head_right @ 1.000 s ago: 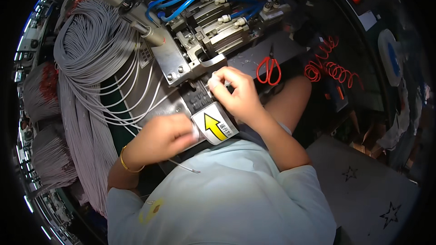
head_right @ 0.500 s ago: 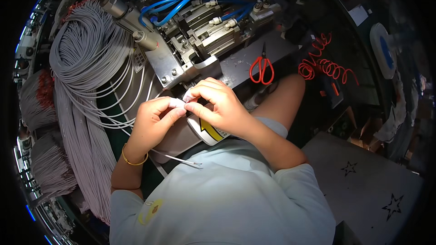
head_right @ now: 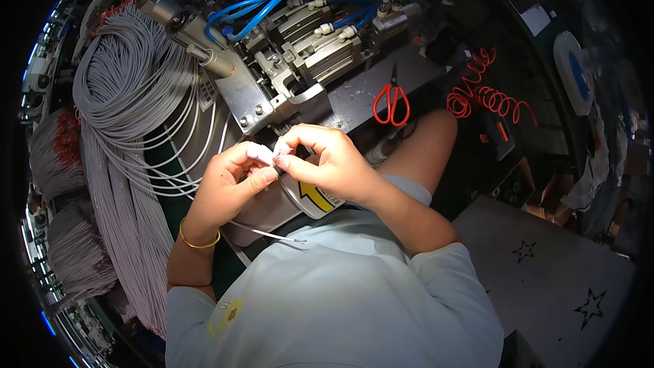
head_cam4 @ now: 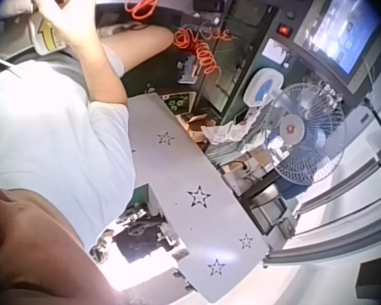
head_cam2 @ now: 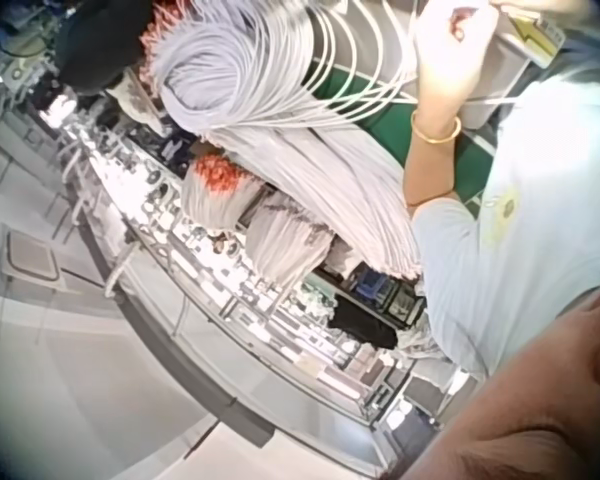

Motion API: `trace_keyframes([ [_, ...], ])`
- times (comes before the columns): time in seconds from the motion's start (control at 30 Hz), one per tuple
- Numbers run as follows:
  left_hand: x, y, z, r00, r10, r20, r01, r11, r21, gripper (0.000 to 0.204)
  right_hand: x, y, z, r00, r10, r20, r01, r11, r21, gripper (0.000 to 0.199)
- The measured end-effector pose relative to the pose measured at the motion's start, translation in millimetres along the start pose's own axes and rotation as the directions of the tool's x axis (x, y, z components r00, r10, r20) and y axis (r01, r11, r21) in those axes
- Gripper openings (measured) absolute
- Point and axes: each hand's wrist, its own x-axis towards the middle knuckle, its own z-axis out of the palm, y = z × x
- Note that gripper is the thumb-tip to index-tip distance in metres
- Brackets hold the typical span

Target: The person holds a bundle of cables, separates and aligns the individual wires by hand, and inserts the wire ends into a machine.

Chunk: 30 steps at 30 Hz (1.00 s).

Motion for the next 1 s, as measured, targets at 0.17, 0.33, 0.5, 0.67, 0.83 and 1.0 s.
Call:
trace_keyframes([
  [0.17, 0.7, -6.2, -2.5, 0.980, 0.197, 0.031, -0.187, 0.853, 0.488, 0.011, 5.1, -1.0, -6.0, 0.966, -0.213, 0.148, 0.258, 0.847, -0.465, 0.006],
  [0.33, 0.2, -9.2, 1.8, 0.984, 0.177, -0.030, -0.160, 0.943, 0.291, 0.008, 4.5, 0.1, -10.3, 0.955, -0.234, 0.181, 0.291, 0.860, -0.420, 0.007],
  [0.5, -1.8, -3.8, 4.3, 0.989, 0.106, -0.101, -0.094, 0.988, 0.124, 0.008, 8.2, 4.9, -7.2, 0.961, -0.276, -0.031, 0.237, 0.874, -0.424, 0.004],
  [0.67, 2.2, -3.7, 4.7, 0.978, 0.188, -0.086, -0.148, 0.927, 0.345, 0.008, 3.9, 9.1, 1.5, 0.952, -0.304, -0.036, 0.250, 0.840, -0.482, 0.010],
  [0.83, 4.0, -0.3, -1.6, 0.967, 0.226, -0.115, -0.085, 0.719, 0.690, 0.007, 2.7, 26.8, -13.2, 0.988, -0.029, -0.153, -0.046, 0.884, -0.464, 0.017],
  [1.0, 0.1, -2.9, 4.2, 0.960, 0.246, -0.131, -0.049, 0.612, 0.789, 0.007, 9.4, 31.5, -18.3, 0.999, 0.008, -0.054, -0.034, 0.873, -0.487, 0.021],
])
